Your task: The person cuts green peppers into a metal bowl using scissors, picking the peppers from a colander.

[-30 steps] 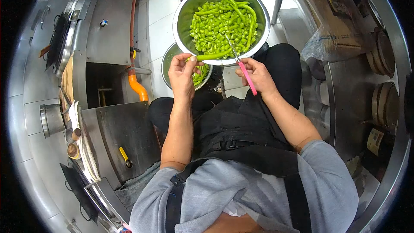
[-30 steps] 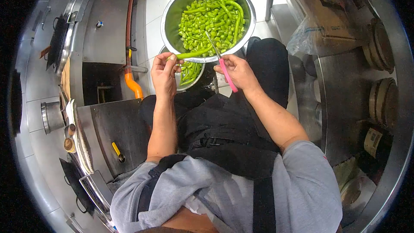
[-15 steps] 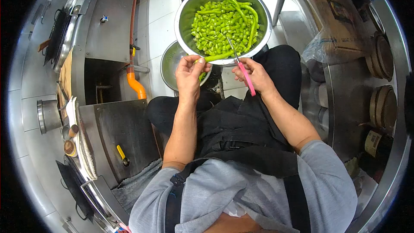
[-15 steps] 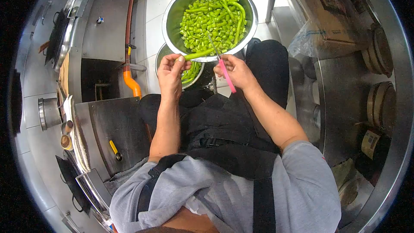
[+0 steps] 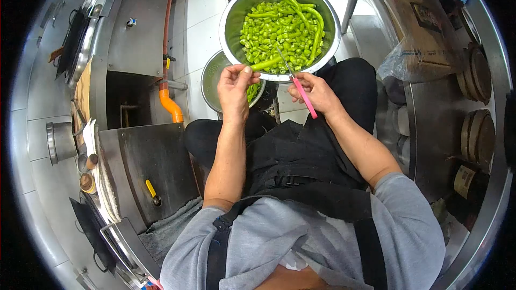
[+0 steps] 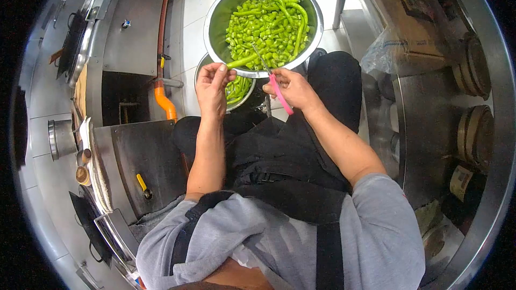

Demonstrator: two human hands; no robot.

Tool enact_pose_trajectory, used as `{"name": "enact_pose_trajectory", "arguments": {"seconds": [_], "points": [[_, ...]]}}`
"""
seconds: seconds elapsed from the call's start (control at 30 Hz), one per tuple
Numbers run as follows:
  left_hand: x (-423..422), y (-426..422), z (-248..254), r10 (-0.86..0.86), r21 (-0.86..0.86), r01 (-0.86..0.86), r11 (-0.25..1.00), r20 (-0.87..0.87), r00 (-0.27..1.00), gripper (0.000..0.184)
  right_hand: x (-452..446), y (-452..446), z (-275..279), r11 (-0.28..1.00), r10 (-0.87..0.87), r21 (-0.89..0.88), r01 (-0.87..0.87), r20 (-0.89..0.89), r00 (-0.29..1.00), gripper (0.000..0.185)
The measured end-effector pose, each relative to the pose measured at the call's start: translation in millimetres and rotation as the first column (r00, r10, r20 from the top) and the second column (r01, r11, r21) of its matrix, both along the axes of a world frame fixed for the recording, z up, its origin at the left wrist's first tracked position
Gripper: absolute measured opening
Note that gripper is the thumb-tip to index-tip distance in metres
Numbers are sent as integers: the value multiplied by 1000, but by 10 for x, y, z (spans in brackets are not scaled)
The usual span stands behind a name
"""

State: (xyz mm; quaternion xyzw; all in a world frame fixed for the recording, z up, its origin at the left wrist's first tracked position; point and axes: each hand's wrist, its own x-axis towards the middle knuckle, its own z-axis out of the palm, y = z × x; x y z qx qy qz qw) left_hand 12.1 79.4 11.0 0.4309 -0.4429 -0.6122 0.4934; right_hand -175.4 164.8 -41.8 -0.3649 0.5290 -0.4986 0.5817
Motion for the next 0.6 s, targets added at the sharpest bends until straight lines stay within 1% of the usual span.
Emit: {"name": "enact_pose_trajectory", "arguments": {"seconds": [0.03,0.07,0.1,0.17,0.2,0.3,0.37,0.4,0.5,0.57,0.6], "points": [[-26,29,1,-42,16,42,999,18,999,13,-1,-10,-33,999,-21,-34,21,5,1000,49],[-45,46,-10,-44,16,44,999,19,999,13,-5,-15,-62,997,-41,-68,42,10,999,48],[-57,61,-25,-63,21,62,998,30,998,14,-24,-16,-19,997,-42,-68,43,11,999,48],[-47,55,-59,-81,37,80,996,40,996,14,-82,-8,81,996,15,87,-18,35,999,46],[-40,44,-61,-82,37,81,996,40,996,14,-85,2,114,996,14,87,-17,35,999,46],[-8,1,-76,-38,53,35,998,64,997,14,-77,23,149,996,-9,87,5,43,999,44],[10,-43,-113,37,11,-37,999,42,998,14,-93,19,95,995,20,91,-27,73,997,45],[3,-52,-106,36,10,-37,999,43,998,14,-74,23,73,996,20,91,-27,73,997,45],[-42,-42,-60,57,-4,-56,998,16,998,14,11,27,-67,999,24,41,-26,39,999,46],[-128,15,-6,10,29,-11,1000,40,999,15,70,27,-216,990,-32,-134,34,16,999,48],[-145,40,-14,10,29,-12,1000,40,999,15,70,25,-194,990,-32,-134,34,17,999,48]]}}
